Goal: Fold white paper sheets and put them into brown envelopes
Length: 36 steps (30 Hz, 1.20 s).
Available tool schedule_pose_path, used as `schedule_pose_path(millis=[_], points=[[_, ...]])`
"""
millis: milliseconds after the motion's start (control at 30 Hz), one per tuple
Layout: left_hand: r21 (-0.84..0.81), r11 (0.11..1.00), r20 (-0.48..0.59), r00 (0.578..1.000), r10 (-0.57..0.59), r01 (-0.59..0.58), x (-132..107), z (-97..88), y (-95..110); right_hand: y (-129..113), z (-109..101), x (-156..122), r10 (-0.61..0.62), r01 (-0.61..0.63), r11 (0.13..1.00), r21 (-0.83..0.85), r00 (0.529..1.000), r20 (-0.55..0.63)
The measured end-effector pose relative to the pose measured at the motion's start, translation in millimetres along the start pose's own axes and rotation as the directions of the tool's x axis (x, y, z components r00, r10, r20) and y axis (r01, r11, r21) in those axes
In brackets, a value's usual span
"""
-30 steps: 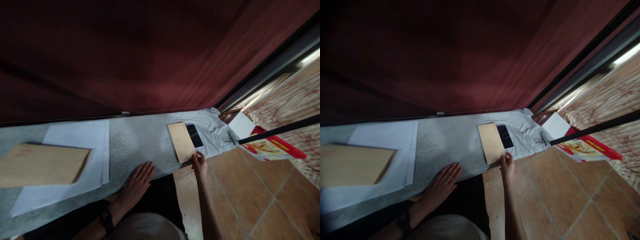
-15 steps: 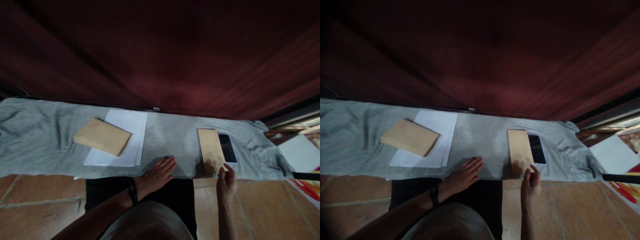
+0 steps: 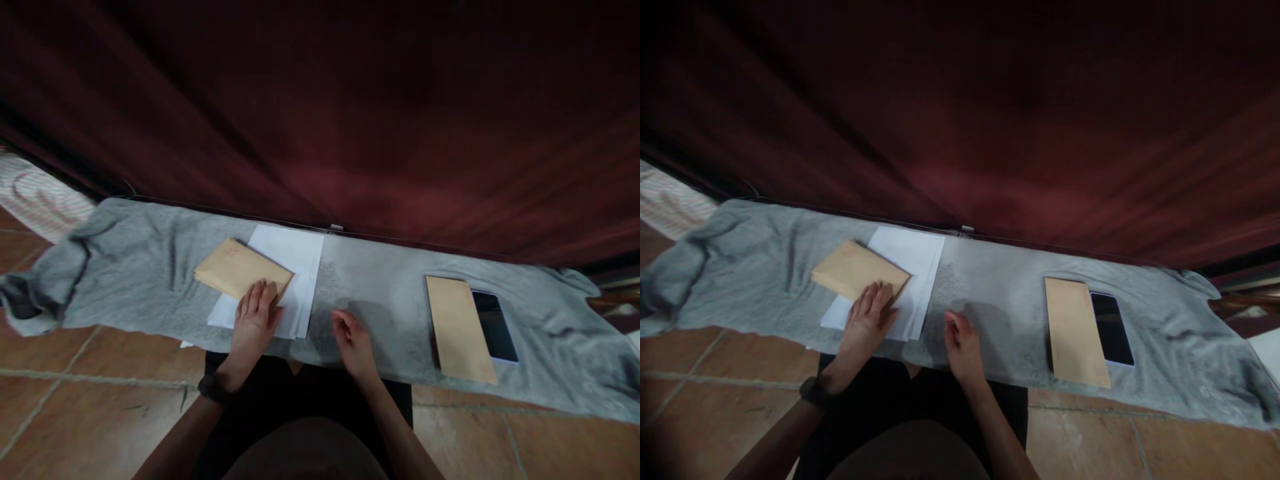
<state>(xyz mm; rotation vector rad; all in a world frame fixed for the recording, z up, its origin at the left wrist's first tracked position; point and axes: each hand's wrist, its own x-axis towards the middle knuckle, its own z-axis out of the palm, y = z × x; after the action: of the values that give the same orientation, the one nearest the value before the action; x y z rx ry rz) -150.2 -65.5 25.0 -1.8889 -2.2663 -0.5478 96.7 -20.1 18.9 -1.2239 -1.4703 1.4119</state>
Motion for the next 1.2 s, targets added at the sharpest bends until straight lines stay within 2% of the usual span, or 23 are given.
schedule_pose_path(millis=[100, 200, 367, 567, 800, 900, 1067, 1200], points=[[0.047, 0.999, 0.054, 0.998, 0.02, -0.022, -3, 0.1, -8, -3, 32, 17, 0.002, -0.003, 1.0, 0.004, 0.998, 0.062], [0.076, 0.997, 0.051, 0.999, 0.008, -0.012, -1, -2.6, -6, 0, 57, 29, 0.056, -0.053, 0.998, -0.046, 0.995, 0.083], [0.077, 0.997, 0.03, 0.999, -0.016, 0.013, 7, -8.1, -11, 1, 82, 36, 0.083, -0.071, 0.991, -0.111, 0.991, 0.104], [0.095, 0.995, 0.003, 1.0, 0.003, -0.004, 8, -5.4, -17, 0, 92, 33, 0.101, -0.094, 0.986, -0.137, 0.994, 0.043], [0.142, 0.989, 0.016, 0.999, -0.048, 0.045, 4, 4.7, -18, 4, 101, 22, 0.271, -0.272, 0.962, 0.019, 0.961, 0.054], [0.138, 0.989, 0.023, 0.998, -0.06, 0.056, 4, 7.0, -19, 3, 100, 20, 0.267, -0.268, 0.963, 0.03, 0.963, 0.048], [0.16, 0.986, 0.021, 0.998, -0.059, 0.055, 3, 8.3, -19, 1, 98, 19, 0.13, -0.129, 0.99, -0.055, 0.992, 0.0], [0.164, 0.985, 0.017, 0.999, -0.048, 0.045, 2, 10.0, -20, 0, 101, 16, 0.199, -0.199, 0.98, 0.002, 0.98, 0.008]])
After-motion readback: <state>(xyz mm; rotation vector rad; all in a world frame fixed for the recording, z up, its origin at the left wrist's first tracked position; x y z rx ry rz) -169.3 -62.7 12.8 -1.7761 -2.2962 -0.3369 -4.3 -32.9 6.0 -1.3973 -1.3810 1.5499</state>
